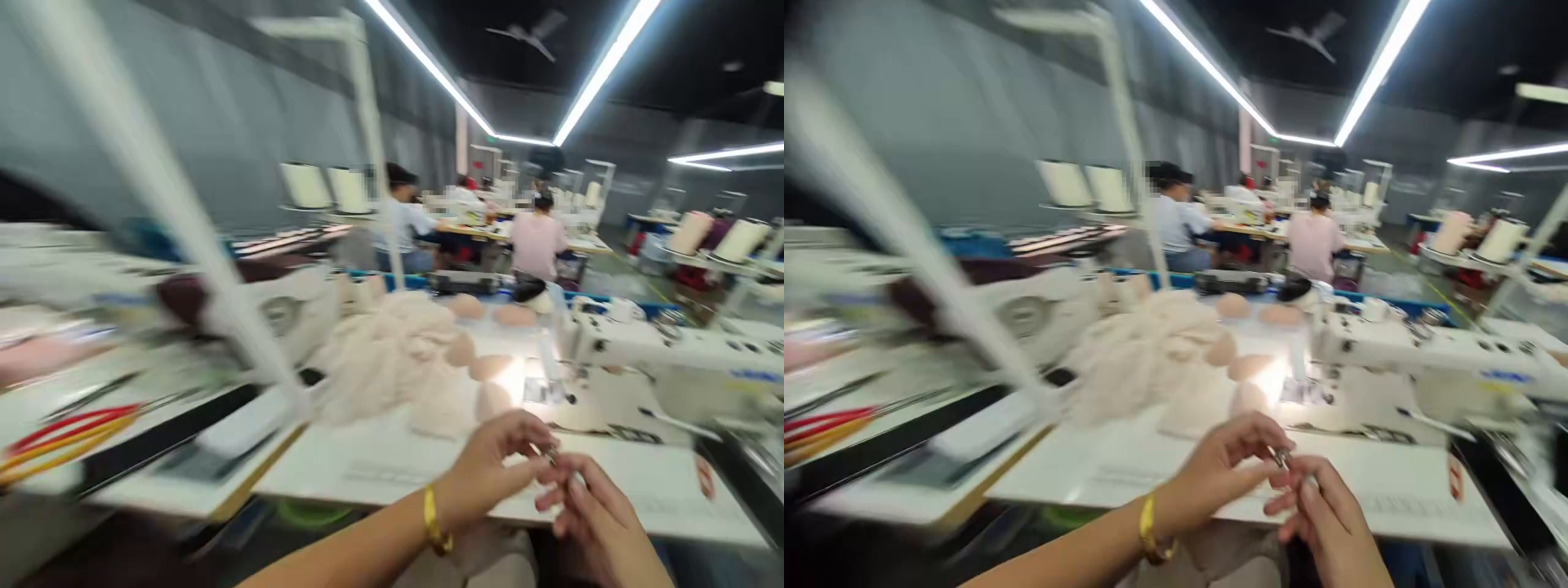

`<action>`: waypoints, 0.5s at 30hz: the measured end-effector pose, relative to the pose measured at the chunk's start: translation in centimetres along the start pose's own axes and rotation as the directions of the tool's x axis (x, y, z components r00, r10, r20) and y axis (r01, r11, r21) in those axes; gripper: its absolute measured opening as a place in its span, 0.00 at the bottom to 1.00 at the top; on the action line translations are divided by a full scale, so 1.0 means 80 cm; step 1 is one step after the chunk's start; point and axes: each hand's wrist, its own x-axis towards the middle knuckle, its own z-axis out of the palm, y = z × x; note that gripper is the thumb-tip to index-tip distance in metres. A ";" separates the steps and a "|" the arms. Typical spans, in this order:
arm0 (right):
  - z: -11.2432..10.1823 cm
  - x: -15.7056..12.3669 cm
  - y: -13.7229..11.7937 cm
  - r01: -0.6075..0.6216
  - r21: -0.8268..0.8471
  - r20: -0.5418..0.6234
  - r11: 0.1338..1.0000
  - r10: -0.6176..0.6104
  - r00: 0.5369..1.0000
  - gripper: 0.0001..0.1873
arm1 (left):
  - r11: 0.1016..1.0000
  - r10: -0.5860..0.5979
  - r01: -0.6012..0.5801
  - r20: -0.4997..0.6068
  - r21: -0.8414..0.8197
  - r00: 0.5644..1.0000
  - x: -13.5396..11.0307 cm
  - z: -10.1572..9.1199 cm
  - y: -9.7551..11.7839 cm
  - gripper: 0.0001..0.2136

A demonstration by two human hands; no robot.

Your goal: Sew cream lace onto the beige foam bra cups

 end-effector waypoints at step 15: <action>-0.083 0.013 -0.039 0.414 -0.359 -0.103 0.837 -0.476 0.873 0.08 | 0.627 -0.606 0.510 0.042 -0.589 0.794 0.068 0.020 0.002 0.07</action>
